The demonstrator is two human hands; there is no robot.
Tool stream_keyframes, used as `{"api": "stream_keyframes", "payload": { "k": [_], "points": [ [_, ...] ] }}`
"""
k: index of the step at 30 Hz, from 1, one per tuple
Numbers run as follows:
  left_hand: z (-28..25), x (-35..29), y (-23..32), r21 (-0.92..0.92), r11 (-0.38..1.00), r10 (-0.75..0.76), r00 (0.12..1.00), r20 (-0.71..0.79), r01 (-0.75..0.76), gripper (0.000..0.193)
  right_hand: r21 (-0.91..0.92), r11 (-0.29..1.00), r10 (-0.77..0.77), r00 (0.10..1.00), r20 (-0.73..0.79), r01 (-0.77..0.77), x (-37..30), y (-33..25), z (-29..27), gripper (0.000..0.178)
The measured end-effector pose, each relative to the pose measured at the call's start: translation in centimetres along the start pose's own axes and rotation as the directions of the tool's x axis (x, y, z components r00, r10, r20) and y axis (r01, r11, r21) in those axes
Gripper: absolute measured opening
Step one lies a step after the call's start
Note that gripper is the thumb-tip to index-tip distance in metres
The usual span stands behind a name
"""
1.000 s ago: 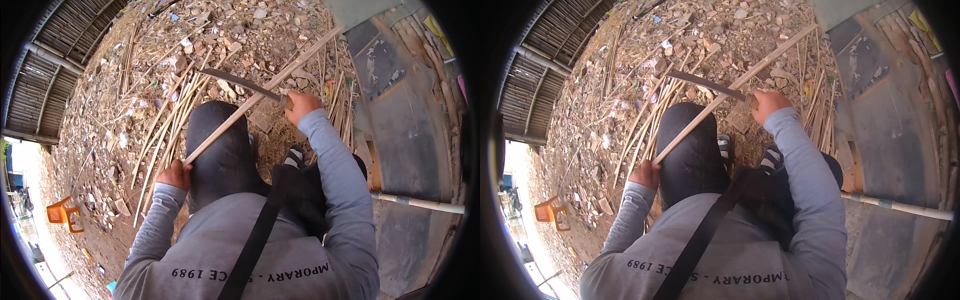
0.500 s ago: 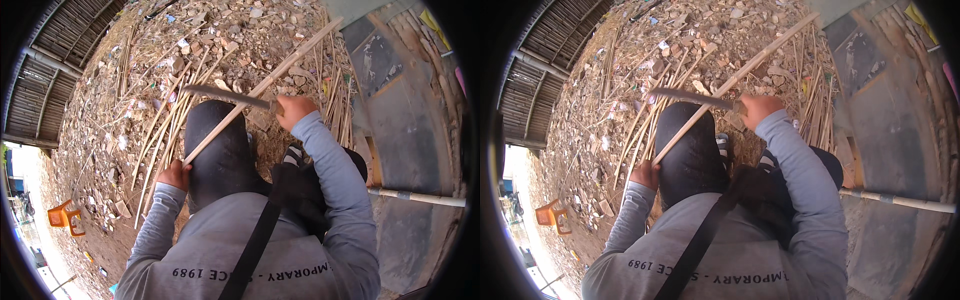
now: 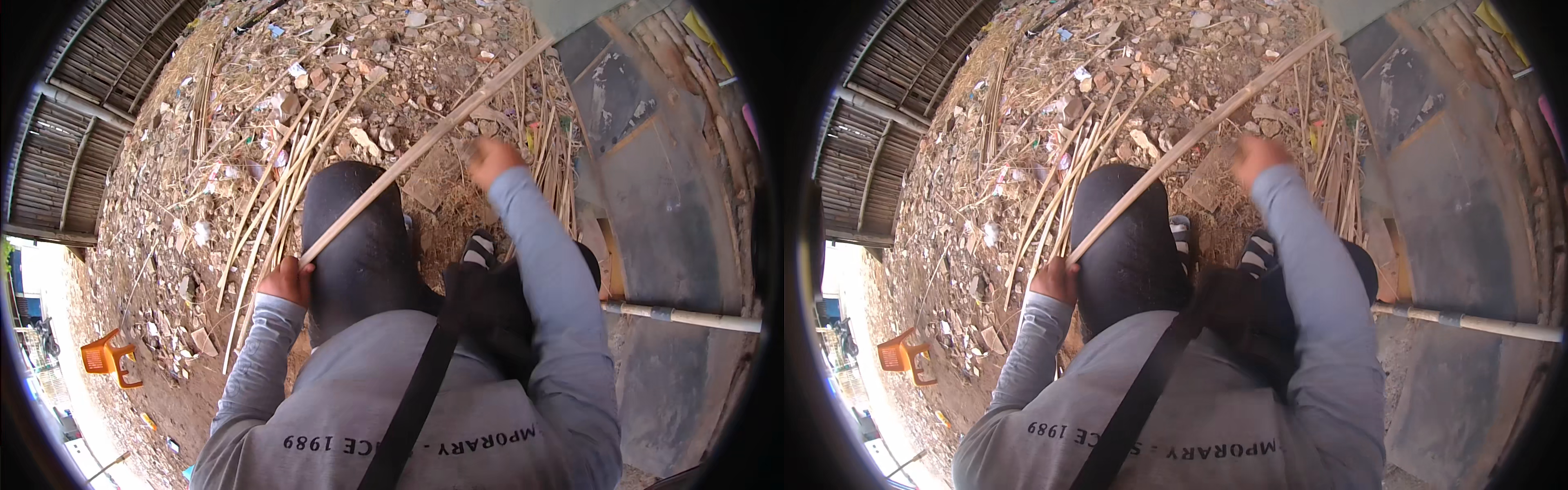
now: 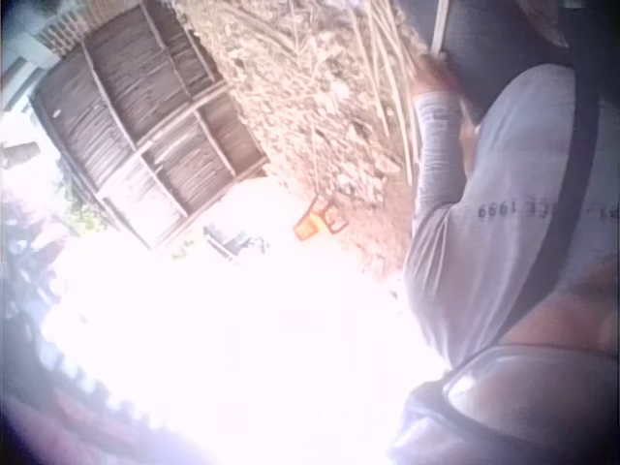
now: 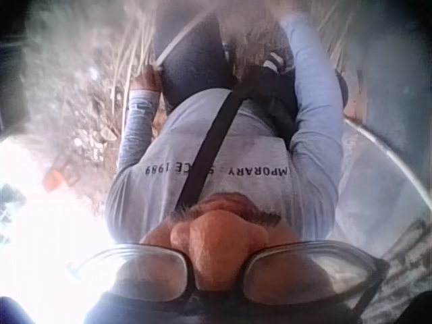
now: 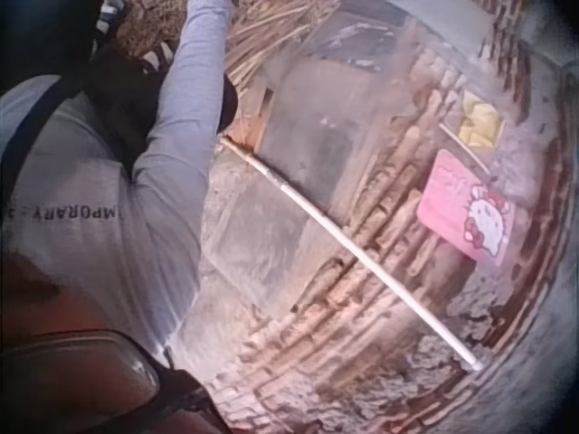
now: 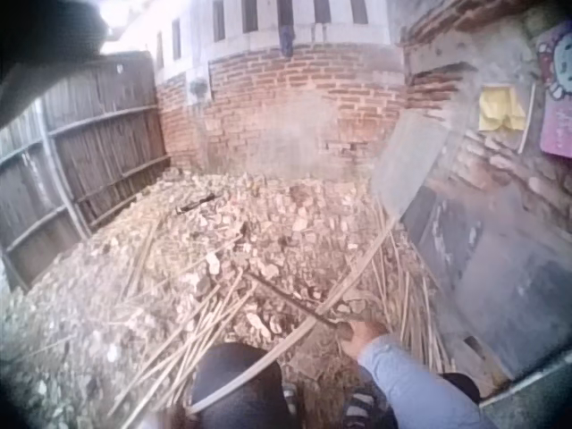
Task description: The person scrapes the surface of a bamboo strip using a machete held in their right hand while securing the strip with their left hand.
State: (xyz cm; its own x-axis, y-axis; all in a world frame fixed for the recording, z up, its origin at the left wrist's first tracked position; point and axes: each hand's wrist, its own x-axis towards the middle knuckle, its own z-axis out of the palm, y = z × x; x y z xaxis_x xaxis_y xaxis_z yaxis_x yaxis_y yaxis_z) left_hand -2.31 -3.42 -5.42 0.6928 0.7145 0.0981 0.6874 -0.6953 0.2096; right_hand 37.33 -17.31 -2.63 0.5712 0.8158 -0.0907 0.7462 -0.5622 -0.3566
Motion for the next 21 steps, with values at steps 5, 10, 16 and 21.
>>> {"api": "stream_keyframes", "payload": {
  "k": [5, 10, 16, 21],
  "points": [
    [-3.6, 1.7, 2.2, 0.095, 0.995, -0.042, 0.988, 0.151, 0.028, 0.032, -0.067, 0.993, 0.083, 0.977, -0.195, -0.098, 1.5, 4.9, 0.1, 0.024],
    [-1.7, 0.9, 1.5, 0.057, 0.998, -0.03, 0.996, 0.085, 0.026, 0.031, -0.086, 0.99, -0.117, 0.991, -0.061, 0.112, -0.3, -0.4, -0.8, 0.031],
    [-0.3, 1.2, 0.5, -0.027, 0.997, -0.063, 0.994, 0.088, 0.066, 0.028, 0.213, 0.971, 0.157, 0.962, -0.222, -0.109, 1.8, 5.5, -0.3, 0.027],
    [-1.4, 1.5, 0.8, 0.046, 0.998, -0.054, 0.994, 0.097, 0.05, 0.031, 0.056, 0.997, 0.061, 0.956, -0.288, -0.047, 1.2, 3.8, -0.8, 0.024]
  ]
}}
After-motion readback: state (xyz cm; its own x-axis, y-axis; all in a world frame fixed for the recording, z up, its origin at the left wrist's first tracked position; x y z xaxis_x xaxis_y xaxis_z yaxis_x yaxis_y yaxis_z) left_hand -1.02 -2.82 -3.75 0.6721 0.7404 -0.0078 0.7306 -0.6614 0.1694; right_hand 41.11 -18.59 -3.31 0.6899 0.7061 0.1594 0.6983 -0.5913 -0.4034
